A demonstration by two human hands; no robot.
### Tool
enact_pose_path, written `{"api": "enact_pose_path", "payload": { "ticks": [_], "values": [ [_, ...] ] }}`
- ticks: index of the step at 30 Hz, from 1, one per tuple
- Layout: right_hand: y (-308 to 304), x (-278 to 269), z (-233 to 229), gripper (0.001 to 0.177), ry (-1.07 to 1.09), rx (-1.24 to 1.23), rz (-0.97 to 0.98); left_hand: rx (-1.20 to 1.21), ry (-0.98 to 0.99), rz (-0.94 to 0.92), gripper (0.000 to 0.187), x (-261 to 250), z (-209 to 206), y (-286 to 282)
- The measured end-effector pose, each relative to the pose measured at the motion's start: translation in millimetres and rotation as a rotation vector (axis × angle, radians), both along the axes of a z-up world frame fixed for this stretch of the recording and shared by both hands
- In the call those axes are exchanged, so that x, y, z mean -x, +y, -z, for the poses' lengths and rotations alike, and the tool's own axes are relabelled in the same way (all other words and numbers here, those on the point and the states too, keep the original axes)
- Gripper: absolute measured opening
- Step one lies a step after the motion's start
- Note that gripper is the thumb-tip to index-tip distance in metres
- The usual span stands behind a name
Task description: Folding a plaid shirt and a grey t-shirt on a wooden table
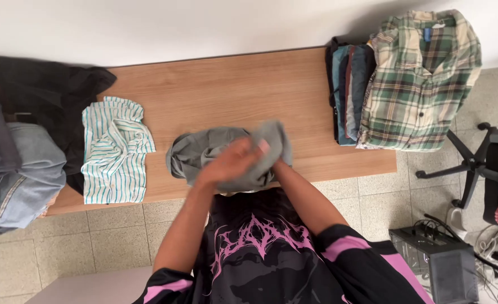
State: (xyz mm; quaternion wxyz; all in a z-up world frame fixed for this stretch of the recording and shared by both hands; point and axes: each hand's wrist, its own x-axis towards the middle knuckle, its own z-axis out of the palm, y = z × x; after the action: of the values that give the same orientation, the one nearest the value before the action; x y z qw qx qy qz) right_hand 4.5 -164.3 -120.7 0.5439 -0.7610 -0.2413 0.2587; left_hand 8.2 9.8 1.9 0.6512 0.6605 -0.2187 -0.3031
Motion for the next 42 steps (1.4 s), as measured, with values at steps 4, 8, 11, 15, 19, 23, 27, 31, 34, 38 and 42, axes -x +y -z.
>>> {"api": "enact_pose_path", "payload": {
  "ticks": [4, 8, 11, 15, 19, 23, 27, 31, 34, 38, 42],
  "values": [
    [-7, -3, -16, 0.009, 0.004, 0.079, -0.109, -0.595, 0.444, -0.385, 0.086, -26, 3, 30],
    [-30, -5, -40, 0.011, 0.006, 0.16, -0.18, -0.624, 0.388, -0.523, 0.08, -31, 8, 62],
    [-50, -10, -83, 0.013, 0.009, 0.202, -0.208, -0.211, 0.526, -0.816, 0.072, -32, 40, 97],
    [-118, -29, -60, 0.019, -0.1, 0.35, 0.38, -0.219, 0.443, -0.801, 0.053, -23, 37, 84],
    [-120, -54, -1, 0.022, -0.336, 0.809, 0.905, -0.239, 0.346, -0.624, 0.062, -20, 24, 35],
    [-67, -48, 22, 0.022, -0.168, 0.637, 0.734, -0.053, 0.224, -0.407, 0.061, -36, 103, 15],
    [-17, -27, -8, 0.047, -0.237, 0.386, 0.719, -0.059, 0.281, -0.312, 0.08, -42, 41, -3],
    [1, -2, -29, 0.039, 0.1, -0.132, 0.592, 0.032, 0.322, -0.275, 0.084, -36, 35, -6],
    [1, -3, -7, 0.037, 0.223, -0.35, 0.567, 0.072, 0.332, -0.243, 0.083, -41, 36, -1],
    [2, -1, -9, 0.026, 0.165, -0.268, 0.597, 0.019, 0.367, -0.21, 0.092, -36, 39, 7],
    [-4, -6, 5, 0.013, 0.071, -0.227, 0.631, -0.243, 0.227, -0.066, 0.098, -33, 27, 16]
  ]
}}
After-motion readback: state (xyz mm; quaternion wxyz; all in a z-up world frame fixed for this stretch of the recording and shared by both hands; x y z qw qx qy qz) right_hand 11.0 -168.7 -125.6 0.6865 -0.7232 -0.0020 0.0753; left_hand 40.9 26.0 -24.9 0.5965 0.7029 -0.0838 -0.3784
